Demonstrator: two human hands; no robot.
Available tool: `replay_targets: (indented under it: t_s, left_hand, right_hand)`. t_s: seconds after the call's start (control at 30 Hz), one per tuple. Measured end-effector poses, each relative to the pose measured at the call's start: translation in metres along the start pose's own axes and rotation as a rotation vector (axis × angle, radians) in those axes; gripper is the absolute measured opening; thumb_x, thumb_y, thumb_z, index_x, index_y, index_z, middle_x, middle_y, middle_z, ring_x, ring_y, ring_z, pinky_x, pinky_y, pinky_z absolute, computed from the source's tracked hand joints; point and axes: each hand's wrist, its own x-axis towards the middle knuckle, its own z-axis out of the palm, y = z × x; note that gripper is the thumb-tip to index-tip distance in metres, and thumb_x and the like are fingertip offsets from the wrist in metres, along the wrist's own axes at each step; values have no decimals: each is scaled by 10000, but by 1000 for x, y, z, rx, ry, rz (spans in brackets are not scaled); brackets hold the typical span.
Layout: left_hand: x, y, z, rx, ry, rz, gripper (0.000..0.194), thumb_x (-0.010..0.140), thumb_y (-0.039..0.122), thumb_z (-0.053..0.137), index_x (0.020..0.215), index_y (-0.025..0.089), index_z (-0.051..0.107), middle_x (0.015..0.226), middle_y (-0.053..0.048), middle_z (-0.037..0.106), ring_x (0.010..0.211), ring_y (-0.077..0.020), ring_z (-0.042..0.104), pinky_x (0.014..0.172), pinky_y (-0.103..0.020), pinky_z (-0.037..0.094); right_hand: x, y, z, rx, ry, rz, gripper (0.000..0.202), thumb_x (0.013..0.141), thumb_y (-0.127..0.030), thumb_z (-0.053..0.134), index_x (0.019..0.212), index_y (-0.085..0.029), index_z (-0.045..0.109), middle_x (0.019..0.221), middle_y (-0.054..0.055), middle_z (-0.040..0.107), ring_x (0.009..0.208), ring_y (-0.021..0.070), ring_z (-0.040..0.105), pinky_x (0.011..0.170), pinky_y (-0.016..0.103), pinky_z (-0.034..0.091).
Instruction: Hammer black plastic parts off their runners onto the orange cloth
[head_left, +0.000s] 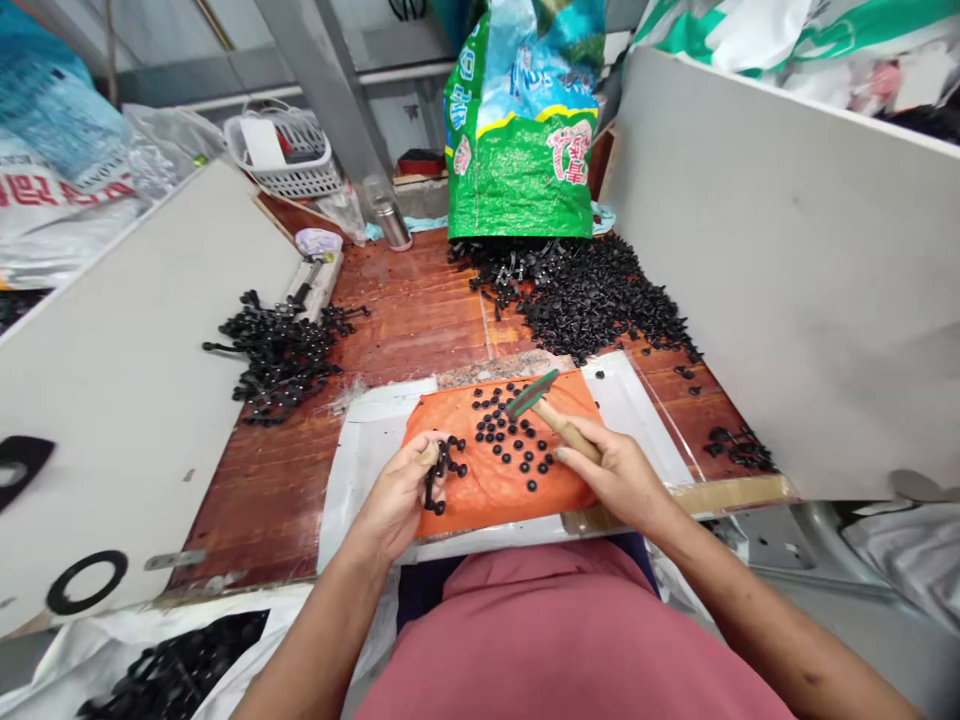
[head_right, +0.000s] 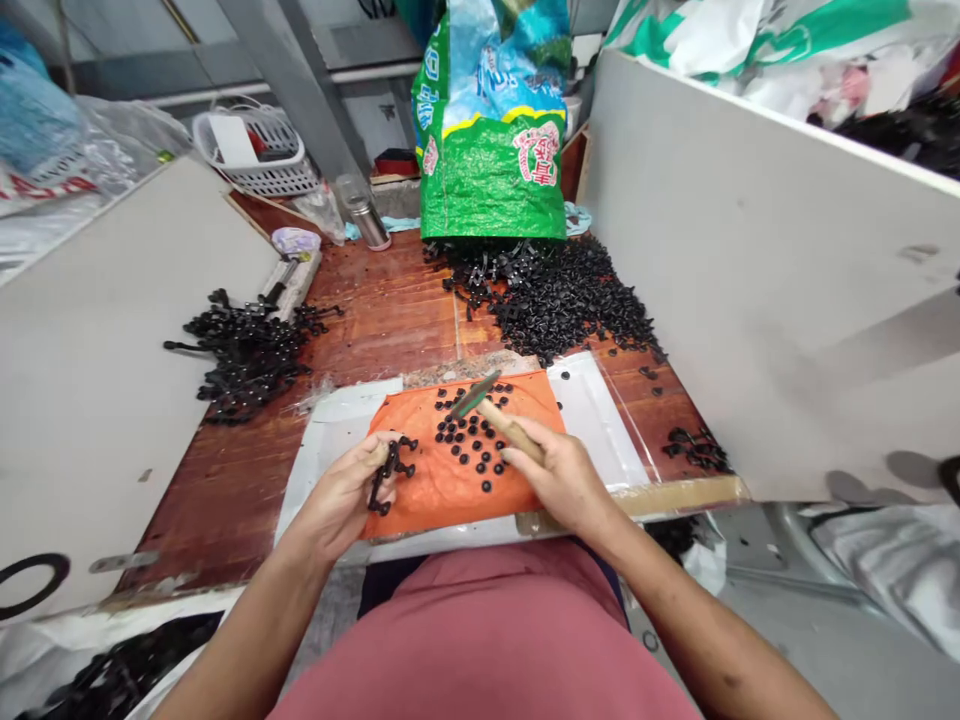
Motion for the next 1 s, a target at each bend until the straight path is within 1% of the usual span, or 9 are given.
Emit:
replay_targets:
  t_s: [0.23,0.3,0.37,0.47,0.57,0.63,0.8,0.9,1.0]
  left_hand:
    - [3,-4,-1,-58,-93,28,426,803,452,793,1083,192,604,753,32,574,544,-82,489,530,-215,423]
    - [3,-6,0,-6,-81,101,471,837,455,759,1198,210,584,769,34,583,580,-90,505,568,-219,429]
    - [3,-10,2,92,-21,210,601,873,429,723,1392,243,486,756,48,582,636,-107,528,635,-225,444]
    - [3,-15,5,245,64,334,841,896,352,688,1587,255,218,752,54,606,720,-133,559,707,-241,451]
    - [4,-16,8,292,55,350,957,891,313,677,1625,240,67,786,43,640,753,-141,583,717,-251,457]
    - [5,-13,7,238,0,313,981,896,330,676,1629,244,29,782,43,638,724,-135,587,701,-253,473]
    - [14,-1,-3,72,-133,212,960,861,428,736,1611,219,174,718,44,616,618,-123,573,598,-232,480]
    - [21,12,-9,105,-115,193,919,822,455,773,1572,214,300,691,50,600,600,-121,573,593,-228,479]
    - [25,46,-24,310,10,242,903,787,489,779,1540,200,373,656,50,613,594,-137,590,612,-244,492]
  right_hand:
    - [-15,45,-10,-49,84,119,430,888,-392,658,1263,-189,712,1123,39,765,1001,268,685,830,309,530]
    - [-17,57,-11,-28,122,129,448,885,-415,666,1263,-178,705,1099,48,757,961,254,674,827,309,524]
    - [-18,67,-12,11,132,154,484,889,-436,666,1290,-165,680,974,44,746,854,220,660,773,295,521]
    - [-17,76,-16,104,80,240,545,896,-484,658,1327,-152,630,738,-12,644,550,128,527,516,236,436]
    - [-15,79,-19,206,42,308,577,878,-542,671,1302,-156,606,676,-50,573,401,63,335,372,206,253]
    - [-14,78,-20,249,29,326,575,869,-563,679,1276,-165,601,659,-59,561,381,51,304,359,196,213]
    - [-13,76,-20,287,4,331,542,870,-578,680,1226,-177,602,638,-68,541,378,47,306,360,187,209]
    - [-13,73,-20,261,3,348,594,870,-585,673,1296,-182,582,642,-65,544,386,54,317,366,190,223]
    - [-13,69,-19,262,14,351,645,857,-597,668,1337,-177,574,635,-59,543,399,65,319,373,199,230]
